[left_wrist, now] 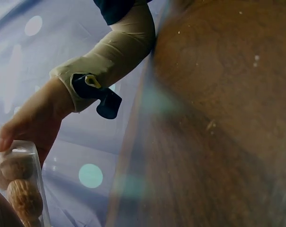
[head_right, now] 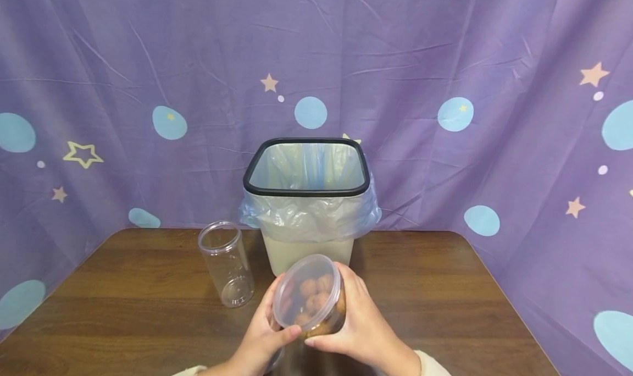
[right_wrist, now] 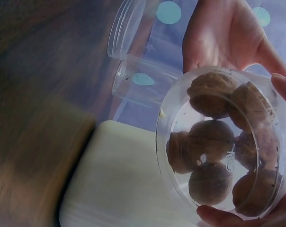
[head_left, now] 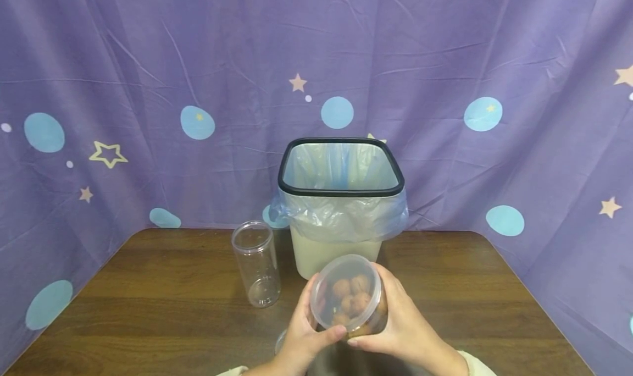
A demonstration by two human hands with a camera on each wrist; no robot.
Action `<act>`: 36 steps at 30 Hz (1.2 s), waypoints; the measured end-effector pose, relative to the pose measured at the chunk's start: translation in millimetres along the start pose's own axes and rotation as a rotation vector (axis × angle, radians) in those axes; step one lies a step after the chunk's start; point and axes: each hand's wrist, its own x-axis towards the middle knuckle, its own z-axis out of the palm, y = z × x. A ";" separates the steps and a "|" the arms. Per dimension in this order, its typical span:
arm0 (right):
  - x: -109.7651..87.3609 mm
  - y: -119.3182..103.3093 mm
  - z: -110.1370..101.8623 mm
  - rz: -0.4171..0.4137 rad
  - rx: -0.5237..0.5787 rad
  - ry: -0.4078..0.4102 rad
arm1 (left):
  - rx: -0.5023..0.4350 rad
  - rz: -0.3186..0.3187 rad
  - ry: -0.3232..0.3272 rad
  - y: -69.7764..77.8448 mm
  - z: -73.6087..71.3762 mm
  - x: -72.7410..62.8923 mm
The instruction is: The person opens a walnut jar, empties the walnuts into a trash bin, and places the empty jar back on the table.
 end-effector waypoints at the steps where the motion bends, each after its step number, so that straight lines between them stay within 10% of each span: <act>1: -0.3 -0.1 0.3 -0.006 -0.012 0.006 | -0.002 -0.004 -0.004 0.1 0.3 0.0; 17: -1.8 7.8 -10.3 -0.046 0.052 -0.056 | -0.039 0.113 -0.153 -7.5 -18.5 3.8; 36: -2.8 12.0 -18.8 -0.135 0.194 -0.240 | 0.159 0.377 -0.607 -3.0 -59.4 34.3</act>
